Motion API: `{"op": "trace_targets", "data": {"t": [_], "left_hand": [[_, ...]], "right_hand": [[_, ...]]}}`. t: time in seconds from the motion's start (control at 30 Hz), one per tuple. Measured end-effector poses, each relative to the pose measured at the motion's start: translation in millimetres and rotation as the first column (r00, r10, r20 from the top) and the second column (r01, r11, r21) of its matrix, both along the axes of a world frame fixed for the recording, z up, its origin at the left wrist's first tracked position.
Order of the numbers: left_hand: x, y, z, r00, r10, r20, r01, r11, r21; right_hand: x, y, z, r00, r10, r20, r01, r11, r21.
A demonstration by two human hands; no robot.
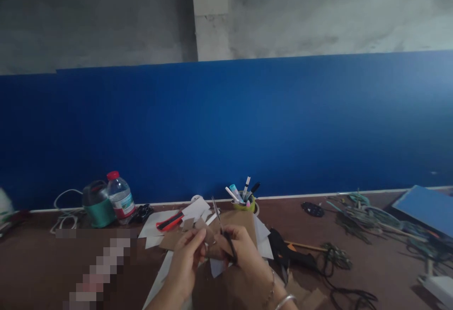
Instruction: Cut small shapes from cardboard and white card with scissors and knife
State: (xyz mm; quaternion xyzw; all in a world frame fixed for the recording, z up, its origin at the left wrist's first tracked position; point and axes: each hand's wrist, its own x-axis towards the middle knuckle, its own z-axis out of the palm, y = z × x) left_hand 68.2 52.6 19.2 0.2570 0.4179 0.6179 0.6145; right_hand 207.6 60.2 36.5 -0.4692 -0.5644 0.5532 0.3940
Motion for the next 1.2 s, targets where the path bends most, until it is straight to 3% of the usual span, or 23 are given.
{"op": "trace_targets", "data": {"t": [0.2, 0.33, 0.47, 0.57, 0.63, 0.77, 1.2], "left_hand": [[1, -2, 1.0, 0.983, -0.107, 0.151, 0.111, 0.994, -0.015], [1, -3, -0.8, 0.982, -0.158, 0.103, 0.156, 0.987, 0.030], [-4, 3, -5.0, 0.994, -0.107, -0.016, 0.108, 0.992, 0.060], [-9, 9, -7.4, 0.992, -0.027, -0.120, 0.035, 0.997, 0.073], [-11, 12, -8.8, 0.988, -0.006, -0.157, 0.020, 0.996, 0.087], [-11, 13, -10.4, 0.989, -0.008, -0.150, 0.022, 0.996, 0.092], [-7, 8, -3.4, 0.995, -0.038, -0.093, 0.044, 0.997, 0.064]], "right_hand": [[-4, -2, -0.8, 0.993, 0.011, -0.116, -0.011, 1.000, 0.000], [-8, -3, -2.6, 0.988, -0.042, -0.146, 0.048, 0.998, 0.039], [-2, -3, 4.7, 0.995, 0.095, -0.027, -0.093, 0.993, 0.079], [5, -3, 10.9, 0.966, 0.230, 0.119, -0.246, 0.959, 0.144], [8, -3, 12.6, 0.938, 0.252, 0.238, -0.300, 0.933, 0.197], [8, -5, 12.5, 0.908, 0.203, 0.367, -0.300, 0.926, 0.230], [6, -7, 10.4, 0.911, 0.189, 0.366, -0.295, 0.919, 0.261]]}}
